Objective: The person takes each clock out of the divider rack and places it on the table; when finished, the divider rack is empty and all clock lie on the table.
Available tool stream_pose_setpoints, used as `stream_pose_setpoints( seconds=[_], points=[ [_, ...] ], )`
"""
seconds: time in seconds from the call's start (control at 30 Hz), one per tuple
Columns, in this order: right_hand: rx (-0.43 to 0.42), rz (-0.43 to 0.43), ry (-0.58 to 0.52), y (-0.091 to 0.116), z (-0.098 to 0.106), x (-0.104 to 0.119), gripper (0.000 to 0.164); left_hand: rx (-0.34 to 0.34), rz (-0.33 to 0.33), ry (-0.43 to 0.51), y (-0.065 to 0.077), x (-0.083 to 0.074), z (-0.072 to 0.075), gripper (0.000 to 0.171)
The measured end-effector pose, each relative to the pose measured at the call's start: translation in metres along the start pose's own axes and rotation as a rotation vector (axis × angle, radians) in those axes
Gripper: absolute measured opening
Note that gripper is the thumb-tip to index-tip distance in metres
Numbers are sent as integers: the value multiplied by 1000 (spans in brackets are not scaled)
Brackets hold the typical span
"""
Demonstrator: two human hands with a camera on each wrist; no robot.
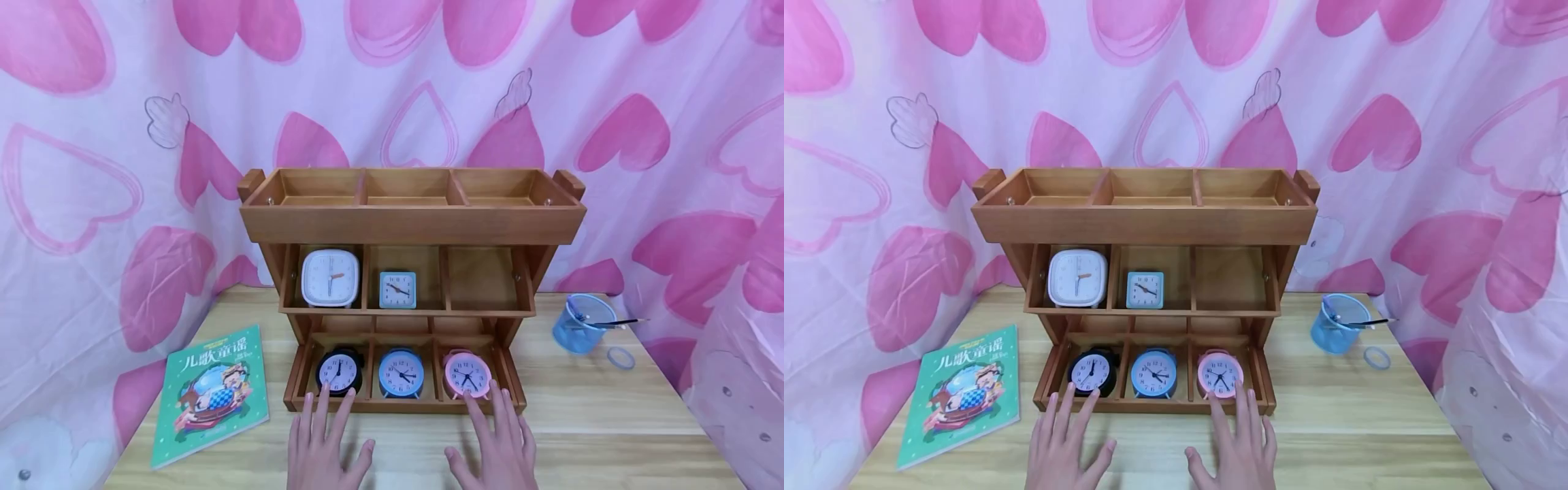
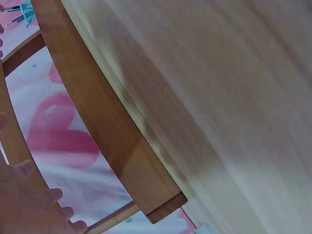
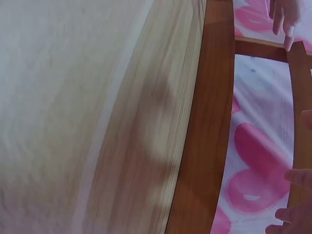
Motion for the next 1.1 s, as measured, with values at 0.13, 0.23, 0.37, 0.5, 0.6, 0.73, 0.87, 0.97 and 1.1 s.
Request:
stream_pose_setpoints(
  seconds=[0.13, 0.23, 0.37, 0.5, 0.6, 0.73, 0.87, 0.97, 1.1],
  points=[
    [105, -48, -51, -9, -1, -5, 73, 137, 79, 134, -11, 12, -1, 68],
    [183, -94, -67, -19, -2, -11, 67, 250, 170, 227, -20, 28, -5, 62],
    [262, -141, -79, -29, -5, -18, 63, 308, 274, 317, -29, 55, -5, 61],
    [275, -113, -132, -41, -10, -19, 62, 294, 324, 433, -40, 80, -3, 61],
    [230, -50, -168, -51, -14, -20, 61, 315, 362, 512, -47, 96, -8, 60],
    [192, -26, -201, -65, -24, -24, 57, 373, 429, 558, -51, 115, -21, 58],
    [237, -91, -220, -75, -42, -28, 56, 435, 469, 548, -49, 126, -33, 57],
    [240, -124, -193, -81, -52, -29, 59, 473, 474, 534, -48, 129, -38, 56],
    [174, -137, -151, -87, -56, -30, 58, 495, 466, 526, -47, 130, -42, 54]
  ],
)
Point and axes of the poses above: each hand's wrist, its own y-axis away from the middle knuckle, its own z-axis out of the back of the hand, x = y × z, the point moved 8 cm from there along -y, towards the middle knuckle, and after that the axes turned 5 degrees about -z, right-handed, at the moved point
